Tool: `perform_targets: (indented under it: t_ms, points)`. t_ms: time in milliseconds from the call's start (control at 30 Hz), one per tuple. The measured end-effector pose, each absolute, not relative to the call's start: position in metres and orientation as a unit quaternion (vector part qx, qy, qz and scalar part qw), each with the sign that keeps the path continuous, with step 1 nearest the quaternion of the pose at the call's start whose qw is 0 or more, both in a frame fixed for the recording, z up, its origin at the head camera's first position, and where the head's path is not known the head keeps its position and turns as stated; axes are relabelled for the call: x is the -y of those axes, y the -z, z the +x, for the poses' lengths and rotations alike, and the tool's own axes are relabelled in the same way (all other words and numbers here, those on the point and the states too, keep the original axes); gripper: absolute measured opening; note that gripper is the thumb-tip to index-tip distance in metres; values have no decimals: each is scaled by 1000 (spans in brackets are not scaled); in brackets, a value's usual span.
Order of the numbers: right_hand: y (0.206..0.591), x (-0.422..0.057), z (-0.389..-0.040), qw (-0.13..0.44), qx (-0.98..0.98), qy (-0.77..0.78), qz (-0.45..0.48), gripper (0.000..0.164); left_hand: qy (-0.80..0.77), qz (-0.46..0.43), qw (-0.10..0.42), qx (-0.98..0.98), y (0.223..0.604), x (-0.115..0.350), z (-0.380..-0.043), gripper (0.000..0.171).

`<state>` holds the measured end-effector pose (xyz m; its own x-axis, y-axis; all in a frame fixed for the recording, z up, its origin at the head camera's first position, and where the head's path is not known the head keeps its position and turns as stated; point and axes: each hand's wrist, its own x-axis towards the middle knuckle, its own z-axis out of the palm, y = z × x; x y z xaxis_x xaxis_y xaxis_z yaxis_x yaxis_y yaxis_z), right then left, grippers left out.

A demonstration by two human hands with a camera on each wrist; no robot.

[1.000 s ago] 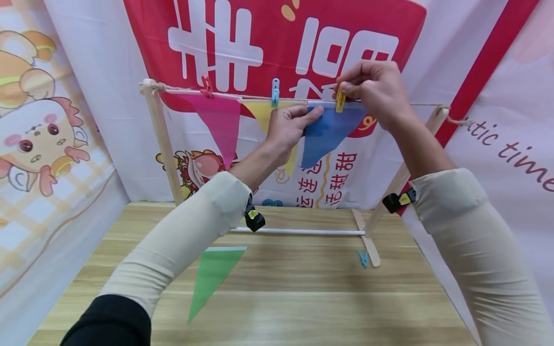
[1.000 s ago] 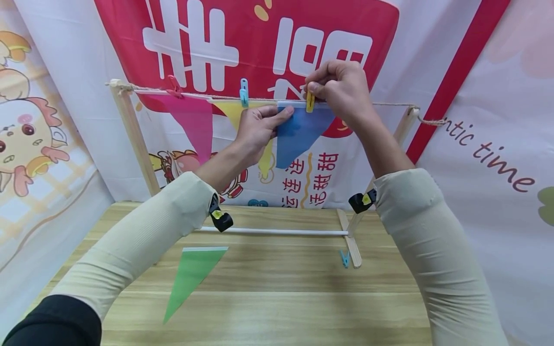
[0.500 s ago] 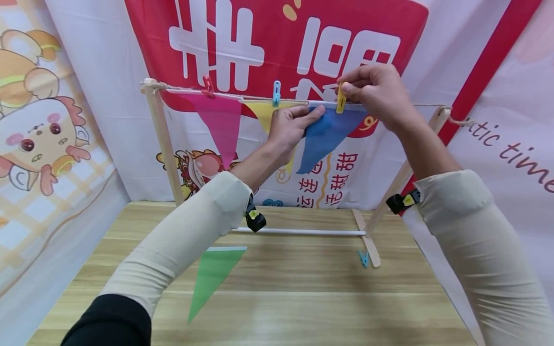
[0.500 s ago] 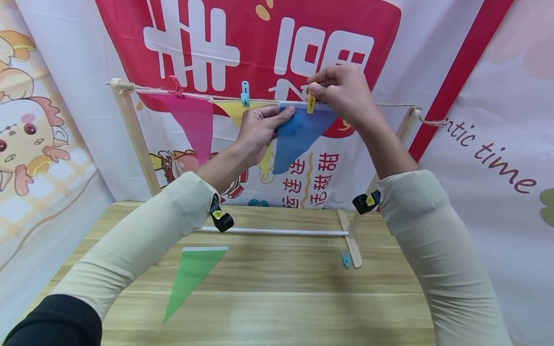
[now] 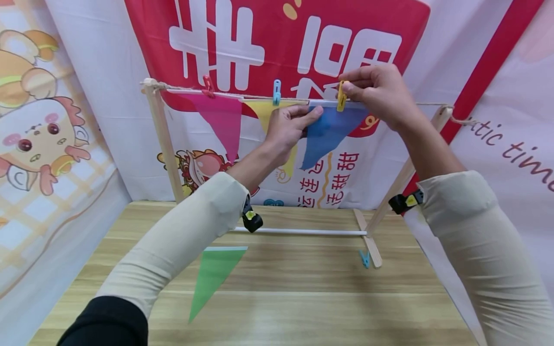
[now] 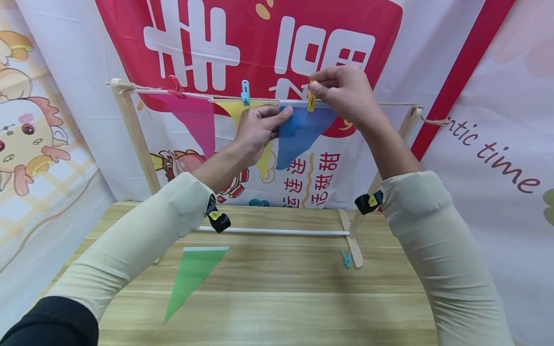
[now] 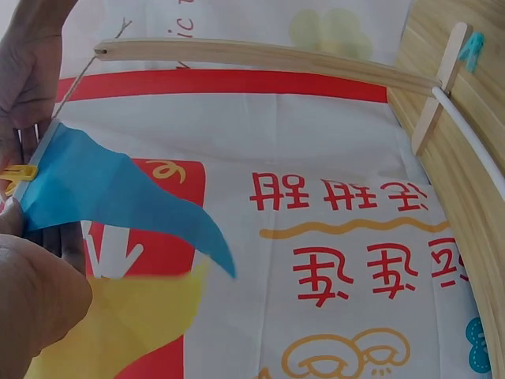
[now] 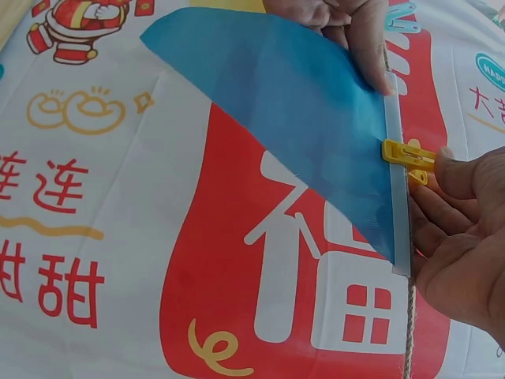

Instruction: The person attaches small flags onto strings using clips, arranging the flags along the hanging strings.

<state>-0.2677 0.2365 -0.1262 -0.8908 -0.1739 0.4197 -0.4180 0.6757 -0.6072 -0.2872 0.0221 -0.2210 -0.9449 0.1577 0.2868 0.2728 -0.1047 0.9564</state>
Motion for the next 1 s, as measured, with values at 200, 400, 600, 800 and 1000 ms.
perform_targets:
  t_ms: [200,400,600,800,1000]
  points:
    - [125,-239,-265,155,904,-362,167,49,717,-156,42,678,223,-18,-289,45]
    - [125,-243,-265,143,908,-361,159,53,718,-150,38,679,224,-13,-288,42]
    - [125,-245,-265,145,907,-364,151,59,713,-161,44,681,226,-6,-287,38]
    - [126,-249,-264,147,909,-362,147,65,717,-165,43,676,228,2,-286,33]
    - [127,-256,-262,153,904,-371,145,66,714,-163,41,679,230,9,-284,31]
